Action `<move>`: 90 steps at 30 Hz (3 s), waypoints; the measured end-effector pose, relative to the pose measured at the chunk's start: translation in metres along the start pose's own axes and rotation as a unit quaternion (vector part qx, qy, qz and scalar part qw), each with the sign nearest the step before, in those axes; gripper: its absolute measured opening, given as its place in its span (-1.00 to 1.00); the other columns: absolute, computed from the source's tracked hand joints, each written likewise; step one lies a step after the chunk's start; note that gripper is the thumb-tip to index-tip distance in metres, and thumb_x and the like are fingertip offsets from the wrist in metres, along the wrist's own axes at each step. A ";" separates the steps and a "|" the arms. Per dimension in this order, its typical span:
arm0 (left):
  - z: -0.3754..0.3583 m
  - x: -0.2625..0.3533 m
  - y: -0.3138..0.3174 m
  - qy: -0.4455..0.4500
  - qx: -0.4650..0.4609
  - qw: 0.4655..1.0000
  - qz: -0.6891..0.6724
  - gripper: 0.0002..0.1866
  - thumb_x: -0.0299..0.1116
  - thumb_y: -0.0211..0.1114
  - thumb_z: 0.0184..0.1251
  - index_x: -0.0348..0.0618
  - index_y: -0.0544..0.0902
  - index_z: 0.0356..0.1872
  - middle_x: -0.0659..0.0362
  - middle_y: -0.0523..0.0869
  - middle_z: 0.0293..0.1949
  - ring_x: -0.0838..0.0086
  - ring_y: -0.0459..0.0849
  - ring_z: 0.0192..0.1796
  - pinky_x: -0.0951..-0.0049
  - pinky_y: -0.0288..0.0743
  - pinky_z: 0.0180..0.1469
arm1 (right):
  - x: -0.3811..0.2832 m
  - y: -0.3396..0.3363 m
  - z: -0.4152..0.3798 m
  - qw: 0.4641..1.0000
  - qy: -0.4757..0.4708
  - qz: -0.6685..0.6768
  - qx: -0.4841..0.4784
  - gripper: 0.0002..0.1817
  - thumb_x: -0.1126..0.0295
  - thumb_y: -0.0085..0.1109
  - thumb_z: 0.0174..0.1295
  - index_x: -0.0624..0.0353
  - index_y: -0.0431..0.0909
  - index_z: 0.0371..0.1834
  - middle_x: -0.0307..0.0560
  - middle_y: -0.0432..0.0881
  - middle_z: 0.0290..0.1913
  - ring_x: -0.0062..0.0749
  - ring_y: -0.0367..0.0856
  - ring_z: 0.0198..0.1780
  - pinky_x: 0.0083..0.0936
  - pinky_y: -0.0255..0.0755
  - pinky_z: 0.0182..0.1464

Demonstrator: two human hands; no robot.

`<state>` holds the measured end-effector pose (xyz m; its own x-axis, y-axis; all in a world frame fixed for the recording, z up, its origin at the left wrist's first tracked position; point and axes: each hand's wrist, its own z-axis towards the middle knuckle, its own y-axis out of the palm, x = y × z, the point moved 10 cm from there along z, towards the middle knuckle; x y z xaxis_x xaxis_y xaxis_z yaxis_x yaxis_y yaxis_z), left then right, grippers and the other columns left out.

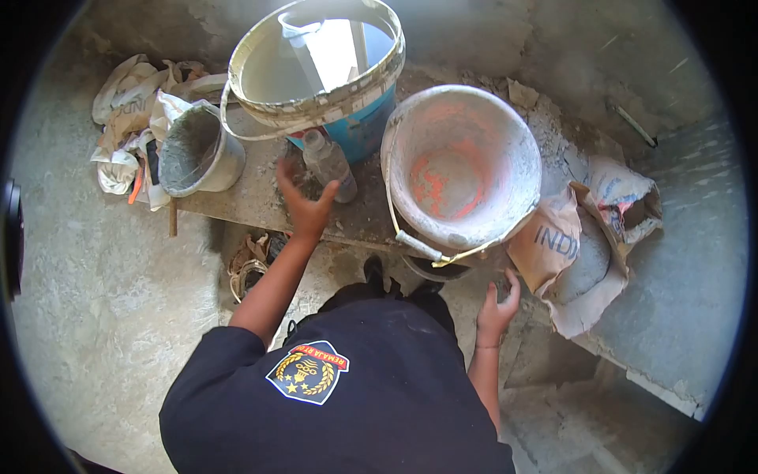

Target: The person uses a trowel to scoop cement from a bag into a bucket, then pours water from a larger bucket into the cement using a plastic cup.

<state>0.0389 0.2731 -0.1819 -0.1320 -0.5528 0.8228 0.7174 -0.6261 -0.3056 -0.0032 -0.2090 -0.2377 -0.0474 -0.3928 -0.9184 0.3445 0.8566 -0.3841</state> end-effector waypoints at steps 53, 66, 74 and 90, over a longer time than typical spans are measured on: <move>0.316 0.017 0.110 -0.013 -0.229 0.898 0.375 -0.13 0.11 0.50 -0.11 0.03 0.47 0.32 0.12 0.63 0.21 0.19 0.51 0.31 0.19 0.32 0.37 | -0.164 -0.094 -0.003 0.939 -0.322 0.116 0.027 -0.84 0.67 -0.06 0.17 0.35 0.48 -0.22 0.14 0.61 -0.34 -0.31 0.58 -0.41 -0.51 0.56 -0.43; 0.276 0.034 0.141 -0.018 -0.400 0.907 0.131 -0.22 -0.27 0.54 -0.07 -0.15 0.44 0.27 0.09 0.65 0.09 0.41 0.60 0.12 0.41 0.41 0.24 | -0.167 -0.096 -0.005 0.944 -0.314 0.093 0.029 -0.87 0.64 -0.05 0.21 0.32 0.47 -0.22 0.11 0.61 -0.37 -0.33 0.56 -0.44 -0.53 0.54 -0.42; 0.246 0.052 0.147 -0.159 -0.447 0.866 -0.160 -0.34 -0.24 0.48 -0.01 -0.24 0.51 0.18 0.11 0.63 0.07 0.36 0.58 0.13 0.35 0.38 0.24 | -0.165 -0.098 -0.006 0.942 -0.316 0.103 0.033 -0.87 0.64 -0.05 0.22 0.33 0.48 -0.22 0.11 0.62 -0.35 -0.34 0.56 -0.43 -0.52 0.54 -0.41; 0.261 0.127 0.100 -0.106 -0.408 0.843 -0.334 -0.39 -0.18 0.29 0.21 -0.25 0.42 0.26 -0.06 0.62 0.09 0.11 0.60 0.20 0.10 0.46 0.29 | -0.164 -0.089 0.006 0.942 -0.309 0.130 -0.007 -0.83 0.70 -0.10 0.23 0.36 0.46 -0.17 0.15 0.59 -0.27 -0.33 0.53 -0.36 -0.53 0.49 -0.34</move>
<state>0.2721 0.2837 0.0173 -0.1333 0.1288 0.9827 -0.1889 -0.9766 0.1023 -0.0205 -0.2226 -0.0529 0.5934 -0.2846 -0.7529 0.2561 0.9535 -0.1586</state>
